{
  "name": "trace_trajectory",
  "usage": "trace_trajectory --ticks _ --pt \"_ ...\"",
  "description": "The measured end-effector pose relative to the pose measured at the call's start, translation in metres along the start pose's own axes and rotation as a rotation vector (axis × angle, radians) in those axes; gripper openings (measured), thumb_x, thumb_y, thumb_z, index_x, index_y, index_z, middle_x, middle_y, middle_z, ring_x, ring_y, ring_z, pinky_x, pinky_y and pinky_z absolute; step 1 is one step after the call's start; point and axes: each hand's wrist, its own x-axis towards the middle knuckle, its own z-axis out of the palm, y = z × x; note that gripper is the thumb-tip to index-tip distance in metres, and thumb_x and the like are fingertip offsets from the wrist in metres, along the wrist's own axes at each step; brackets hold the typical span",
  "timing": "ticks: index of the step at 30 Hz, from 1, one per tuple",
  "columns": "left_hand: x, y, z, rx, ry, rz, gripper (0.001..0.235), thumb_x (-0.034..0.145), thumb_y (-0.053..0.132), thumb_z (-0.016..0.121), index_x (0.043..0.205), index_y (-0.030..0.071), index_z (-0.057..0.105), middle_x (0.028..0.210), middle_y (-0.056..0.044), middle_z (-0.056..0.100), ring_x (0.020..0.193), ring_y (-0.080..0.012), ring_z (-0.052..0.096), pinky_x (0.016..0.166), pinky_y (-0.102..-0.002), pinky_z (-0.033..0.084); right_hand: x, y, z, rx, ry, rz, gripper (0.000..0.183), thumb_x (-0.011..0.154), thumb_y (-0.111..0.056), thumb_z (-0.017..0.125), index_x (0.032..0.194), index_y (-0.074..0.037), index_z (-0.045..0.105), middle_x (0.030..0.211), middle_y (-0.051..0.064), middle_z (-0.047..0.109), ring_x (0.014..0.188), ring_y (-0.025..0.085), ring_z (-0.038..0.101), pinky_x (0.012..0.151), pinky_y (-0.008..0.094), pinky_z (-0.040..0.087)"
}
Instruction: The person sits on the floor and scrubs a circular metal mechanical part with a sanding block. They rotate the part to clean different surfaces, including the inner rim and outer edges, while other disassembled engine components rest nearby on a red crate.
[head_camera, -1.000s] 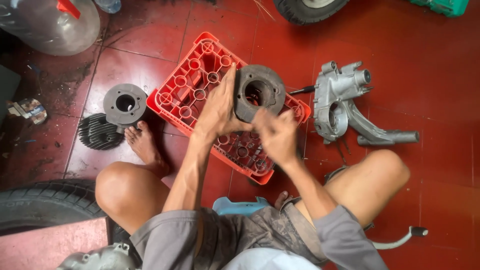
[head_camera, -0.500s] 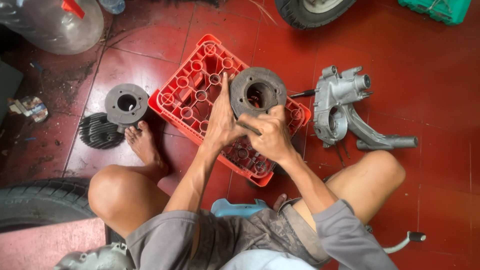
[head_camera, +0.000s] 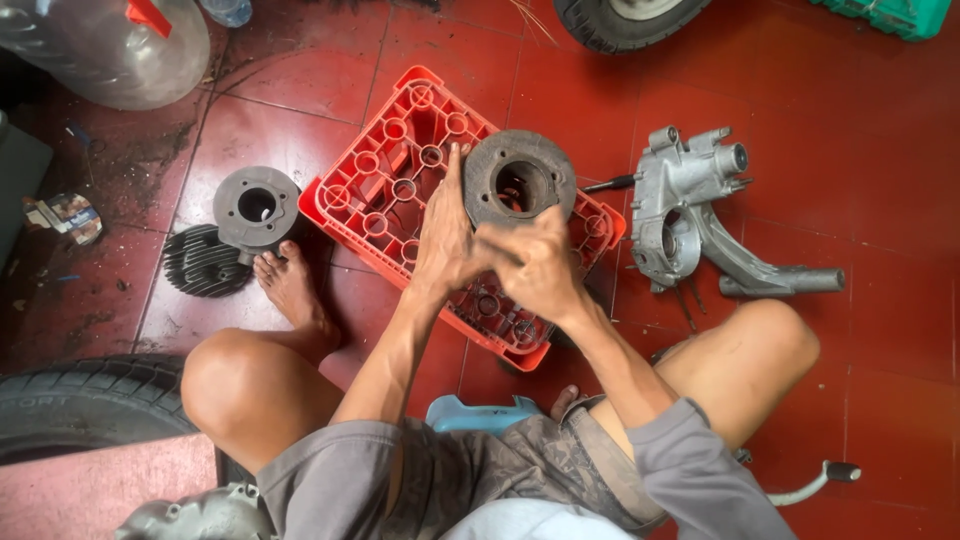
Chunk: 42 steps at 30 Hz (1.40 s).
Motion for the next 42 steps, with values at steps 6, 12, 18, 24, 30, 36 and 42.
trace_trajectory --ticks 6,12,18,24,30,36,42 --pt "0.001 -0.02 0.009 0.006 -0.006 0.023 0.143 0.067 0.084 0.072 0.166 0.007 0.004 0.168 -0.013 0.028 0.153 -0.0326 0.033 0.126 -0.053 0.025 0.011 -0.002 0.001 0.019 0.014 -0.027 0.009 0.097 -0.018 0.07 0.097 -0.018 0.079 0.064 -0.007 0.072 0.052 0.008 0.064 0.083 0.028 0.04" --pt "-0.002 -0.022 0.011 -0.005 0.019 0.034 0.153 0.055 0.081 0.081 0.165 0.006 0.006 0.166 -0.017 0.031 0.151 -0.0366 0.036 0.125 -0.056 0.027 -0.002 0.008 -0.004 -0.098 -0.05 0.013 0.021 0.087 -0.023 0.08 0.107 -0.023 0.077 0.065 -0.003 0.073 0.064 0.013 0.069 0.085 0.034 0.039" --pt "-0.001 0.019 -0.012 0.035 0.102 0.137 0.16 0.045 0.068 0.1 0.162 0.003 0.013 0.157 -0.024 0.04 0.143 -0.0431 0.045 0.124 -0.055 0.031 -0.005 0.027 -0.03 0.3 0.504 0.828 0.046 0.089 -0.035 0.083 0.107 0.006 0.071 0.099 0.023 0.072 0.105 0.035 0.069 0.096 0.045 0.046" --pt "0.018 0.048 -0.006 0.34 0.103 0.353 0.127 0.058 0.065 0.099 0.157 0.012 0.039 0.16 -0.016 0.037 0.154 -0.0345 0.027 0.128 -0.051 0.017 -0.028 0.065 -0.034 0.214 0.36 0.695 0.03 0.09 -0.029 0.084 0.107 -0.008 0.074 0.096 0.011 0.073 0.098 0.024 0.068 0.093 0.034 0.046" --pt "0.022 0.04 0.009 0.537 0.057 0.388 0.105 0.071 0.07 0.077 0.15 0.008 0.047 0.126 -0.007 0.064 0.135 -0.0209 0.053 0.122 -0.047 0.03 -0.042 0.08 -0.023 -0.083 0.07 0.243 0.025 0.094 -0.039 0.076 0.088 -0.015 0.078 0.074 0.002 0.075 0.079 0.024 0.065 0.088 0.034 0.04" --pt "0.023 0.039 0.005 0.56 0.075 0.446 0.102 0.057 0.066 0.087 0.136 0.008 0.058 0.114 -0.007 0.066 0.129 -0.0234 0.057 0.12 -0.044 0.035 -0.028 0.068 -0.056 -0.235 0.012 -0.016 0.026 0.08 -0.01 0.079 0.099 -0.028 0.08 0.07 0.003 0.073 0.075 0.021 0.071 0.085 0.035 0.042" --pt "0.021 0.029 0.01 0.516 0.1 0.508 0.067 0.063 0.063 0.086 0.105 0.014 0.067 0.108 -0.004 0.064 0.126 -0.0245 0.057 0.115 -0.047 0.038 -0.031 0.077 -0.045 -0.174 -0.001 0.087 0.02 0.096 -0.012 0.072 0.109 -0.025 0.079 0.077 -0.004 0.074 0.066 0.017 0.06 0.082 0.031 0.037"
